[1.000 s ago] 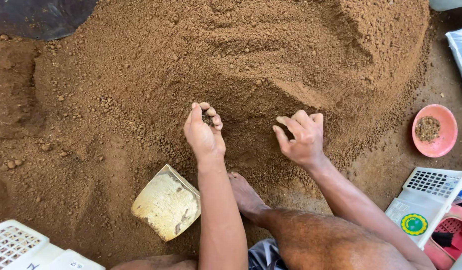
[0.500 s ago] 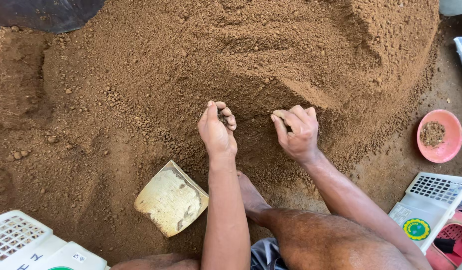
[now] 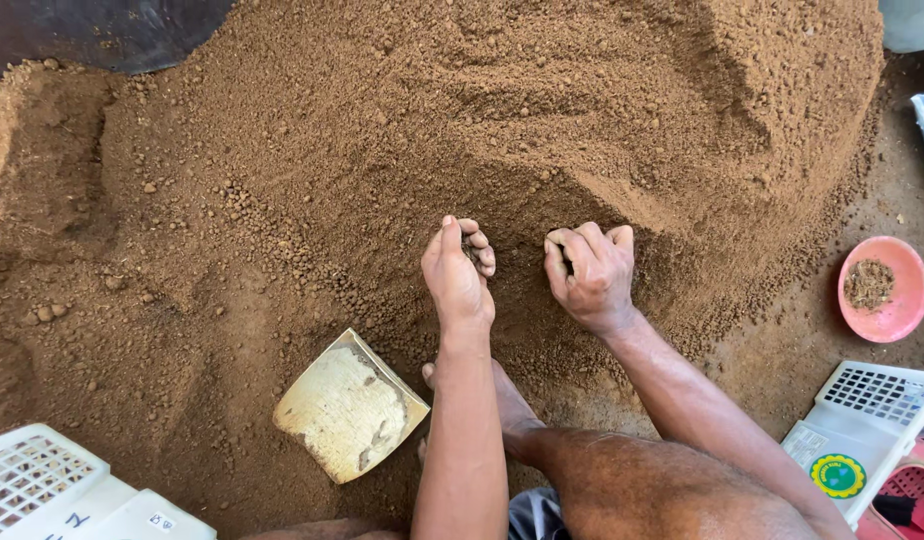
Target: The person sifts a large pile of brown granular material by hand, picking out small pellets and placing them into a white plastic basket. The person also shakes the basket to separate finer particles from the pellets.
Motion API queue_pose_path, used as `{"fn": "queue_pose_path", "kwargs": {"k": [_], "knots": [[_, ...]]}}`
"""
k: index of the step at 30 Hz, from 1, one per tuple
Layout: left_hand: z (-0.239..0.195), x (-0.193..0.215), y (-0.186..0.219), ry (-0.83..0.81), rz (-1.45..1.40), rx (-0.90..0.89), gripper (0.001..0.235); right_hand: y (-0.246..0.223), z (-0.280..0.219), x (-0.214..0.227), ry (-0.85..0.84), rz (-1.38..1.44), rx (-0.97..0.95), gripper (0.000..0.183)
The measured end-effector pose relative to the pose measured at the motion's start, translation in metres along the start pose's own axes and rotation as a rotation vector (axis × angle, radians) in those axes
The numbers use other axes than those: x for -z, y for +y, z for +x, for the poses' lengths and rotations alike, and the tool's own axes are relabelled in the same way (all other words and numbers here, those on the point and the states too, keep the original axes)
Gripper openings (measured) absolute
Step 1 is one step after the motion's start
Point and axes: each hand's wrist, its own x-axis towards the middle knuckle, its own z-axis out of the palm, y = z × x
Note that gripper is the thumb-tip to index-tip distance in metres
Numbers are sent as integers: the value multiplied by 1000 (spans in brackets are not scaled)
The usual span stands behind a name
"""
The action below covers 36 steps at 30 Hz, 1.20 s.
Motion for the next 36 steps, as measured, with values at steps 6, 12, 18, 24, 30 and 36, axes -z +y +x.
{"fn": "queue_pose_path", "kwargs": {"k": [6, 12, 18, 24, 30, 36], "knots": [[-8, -11, -17, -23, 191, 129, 43, -18, 17, 30, 28, 281, -68, 7], [-16, -29, -37, -117, 100, 204, 46, -17, 34, 50, -43, 332, 11, 12], [-15, -33, -20, -108, -4, 218, 34, 97, 46, 46, 344, 168, -106, 8], [2, -27, 13, -63, -86, 113, 32, 263, 71, 11, 621, 648, -653, 37], [9, -20, 29, -37, -143, 46, 31, 264, 136, -53, 555, 867, -551, 52], [16, -26, 40, -22, -154, 26, 31, 156, 214, -75, 65, 1090, -411, 67]]}}
